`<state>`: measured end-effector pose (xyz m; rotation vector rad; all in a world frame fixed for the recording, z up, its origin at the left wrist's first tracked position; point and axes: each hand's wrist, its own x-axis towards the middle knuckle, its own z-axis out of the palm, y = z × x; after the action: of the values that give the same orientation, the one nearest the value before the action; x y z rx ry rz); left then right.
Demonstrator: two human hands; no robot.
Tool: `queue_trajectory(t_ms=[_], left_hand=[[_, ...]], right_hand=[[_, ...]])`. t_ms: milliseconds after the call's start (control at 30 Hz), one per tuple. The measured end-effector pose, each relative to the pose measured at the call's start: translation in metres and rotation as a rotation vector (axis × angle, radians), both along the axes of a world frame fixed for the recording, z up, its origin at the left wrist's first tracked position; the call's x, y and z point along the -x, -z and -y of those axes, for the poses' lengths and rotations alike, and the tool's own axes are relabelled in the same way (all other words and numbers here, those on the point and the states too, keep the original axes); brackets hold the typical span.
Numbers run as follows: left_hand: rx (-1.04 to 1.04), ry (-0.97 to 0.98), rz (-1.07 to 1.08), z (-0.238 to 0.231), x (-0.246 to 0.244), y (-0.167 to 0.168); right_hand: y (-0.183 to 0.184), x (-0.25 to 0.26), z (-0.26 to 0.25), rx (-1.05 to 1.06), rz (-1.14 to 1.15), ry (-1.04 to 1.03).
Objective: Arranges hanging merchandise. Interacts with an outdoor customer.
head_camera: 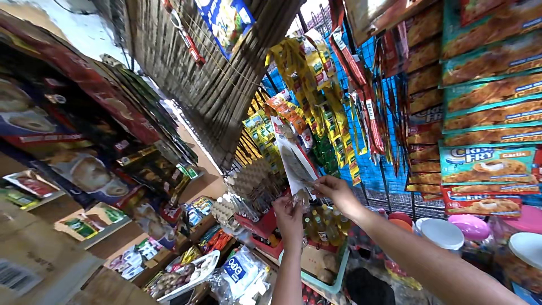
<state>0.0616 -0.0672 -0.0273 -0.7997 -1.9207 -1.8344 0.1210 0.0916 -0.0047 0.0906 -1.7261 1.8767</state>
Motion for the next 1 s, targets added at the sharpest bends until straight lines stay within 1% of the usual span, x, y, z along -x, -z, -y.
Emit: queue_trajectory(t_ms=[67,200,300,367,467,567,633,667,700,767,800,900,1000], left_hand=[[-0.012,0.034,-0.008,-0.002,-0.001,-0.006],[0.091,0.028,-0.011,-0.005,0.009,-0.019],[0.187,-0.024,0.02,-0.009,0.017,-0.03],[0.238,-0.066,0.005,-0.009,0.019,-0.034],[0.303,-0.145,-0.043,-0.007,0.015,-0.038],[0.346,-0.2,-0.119,-0.005,0.013,-0.039],[0.347,-0.216,-0.173,-0.004,0.015,-0.037],[0.339,-0.218,-0.186,-0.004,0.015,-0.036],[0.333,-0.218,-0.19,-0.004,0.014,-0.036],[0.32,-0.215,-0.193,-0.004,0.012,-0.035],[0.314,-0.217,-0.201,-0.003,0.012,-0.035],[0.309,-0.229,-0.219,0.0,0.02,-0.031],[0.295,-0.226,-0.192,0.005,0.03,-0.028]], right_hand=[[-0.001,0.0,0.0,-0.012,0.01,-0.002],[-0.002,0.001,0.002,-0.048,0.025,-0.011],[-0.002,0.001,0.001,-0.073,0.042,-0.016],[-0.003,0.0,0.001,-0.13,0.054,0.014],[-0.016,-0.009,0.003,-0.321,0.018,0.174],[-0.042,-0.01,0.014,-0.554,-0.158,0.294],[-0.061,0.0,0.025,-0.783,-0.272,0.321],[-0.068,0.008,0.03,-0.907,-0.291,0.323],[-0.075,0.014,0.035,-1.024,-0.251,0.3],[-0.086,0.024,0.04,-1.222,-0.106,0.226],[-0.088,0.03,0.039,-1.285,-0.065,0.198],[-0.091,0.038,0.029,-1.368,-0.064,0.128],[-0.092,0.04,0.017,-1.464,-0.081,0.108]])
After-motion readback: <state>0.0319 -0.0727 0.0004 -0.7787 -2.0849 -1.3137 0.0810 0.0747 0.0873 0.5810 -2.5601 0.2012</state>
